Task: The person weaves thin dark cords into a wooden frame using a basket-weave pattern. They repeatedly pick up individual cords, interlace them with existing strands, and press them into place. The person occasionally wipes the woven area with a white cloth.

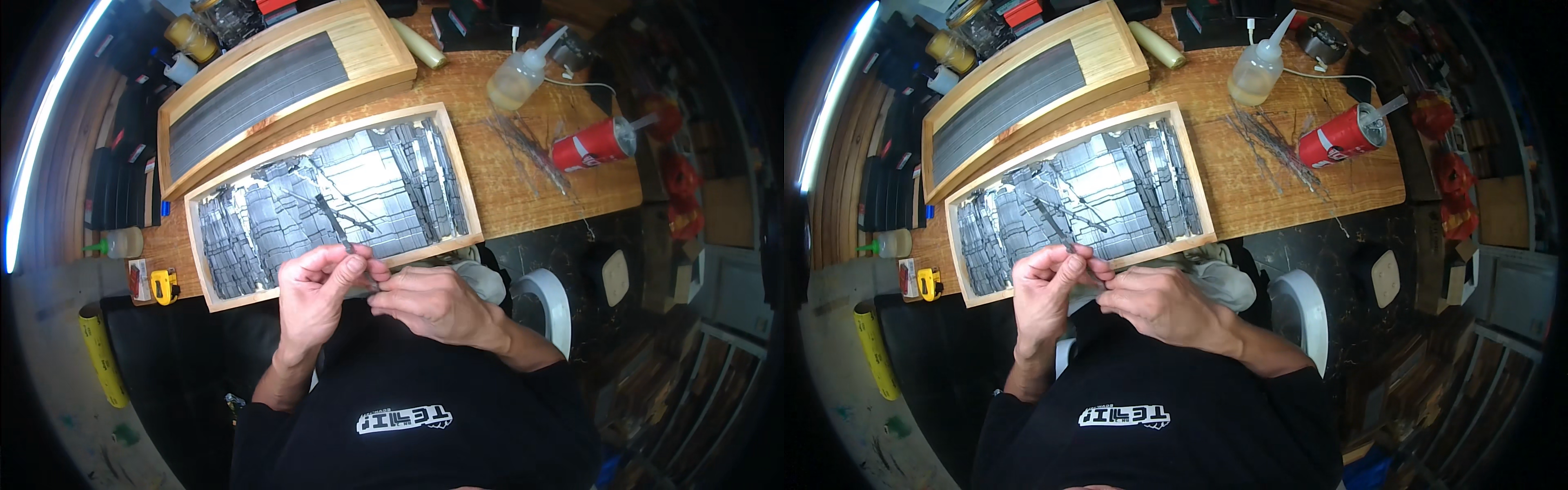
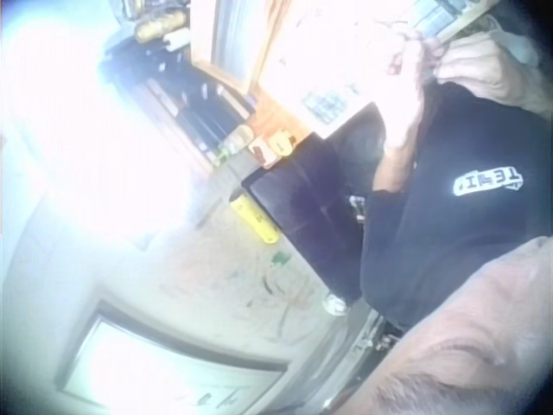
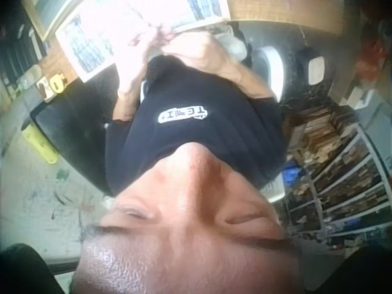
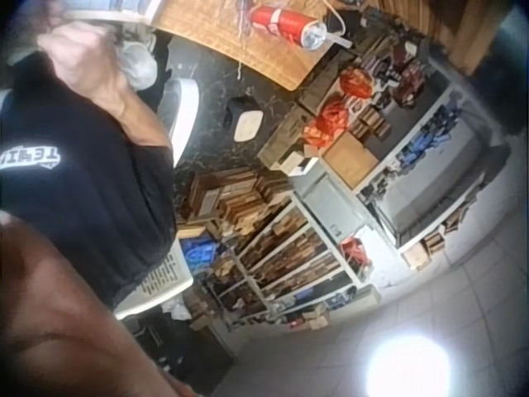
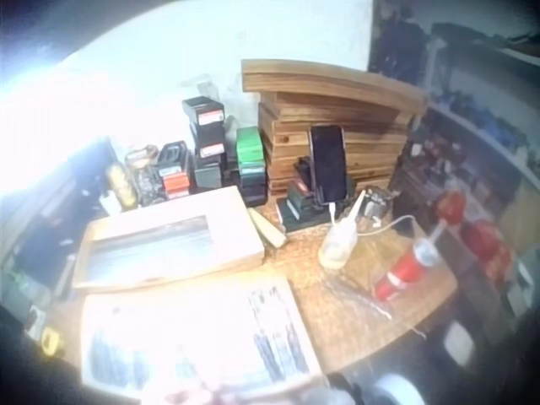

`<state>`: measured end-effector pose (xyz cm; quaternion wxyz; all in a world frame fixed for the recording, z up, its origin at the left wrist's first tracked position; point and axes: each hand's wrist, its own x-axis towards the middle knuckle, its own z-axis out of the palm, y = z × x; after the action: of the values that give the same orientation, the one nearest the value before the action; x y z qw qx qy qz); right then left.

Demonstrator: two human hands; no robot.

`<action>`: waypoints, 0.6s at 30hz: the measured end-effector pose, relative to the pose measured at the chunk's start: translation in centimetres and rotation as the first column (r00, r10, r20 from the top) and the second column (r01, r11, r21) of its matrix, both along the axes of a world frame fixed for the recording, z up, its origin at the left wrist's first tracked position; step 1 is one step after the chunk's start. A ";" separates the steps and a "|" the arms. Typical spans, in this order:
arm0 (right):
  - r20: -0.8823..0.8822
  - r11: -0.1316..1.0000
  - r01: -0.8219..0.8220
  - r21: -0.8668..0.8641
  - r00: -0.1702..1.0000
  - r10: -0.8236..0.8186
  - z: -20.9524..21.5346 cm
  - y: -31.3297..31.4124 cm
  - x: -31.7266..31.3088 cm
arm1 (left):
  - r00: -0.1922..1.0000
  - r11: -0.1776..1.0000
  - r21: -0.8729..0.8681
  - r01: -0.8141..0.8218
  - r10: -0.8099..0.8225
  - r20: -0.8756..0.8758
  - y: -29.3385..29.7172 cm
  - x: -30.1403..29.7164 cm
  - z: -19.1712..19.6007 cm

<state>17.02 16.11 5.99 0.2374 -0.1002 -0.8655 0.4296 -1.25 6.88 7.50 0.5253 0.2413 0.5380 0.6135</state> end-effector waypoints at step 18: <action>-0.103 0.621 0.496 -0.607 0.726 -0.680 -0.2 4.5 2.3 | 0.715 0.933 -0.172 0.315 -0.353 -0.604 4.3 -0.2 3.2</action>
<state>19.31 20.62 5.83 0.4665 -0.3726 -0.5733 0.5611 -1.43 11.16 10.70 0.4253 0.5090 0.6460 0.3778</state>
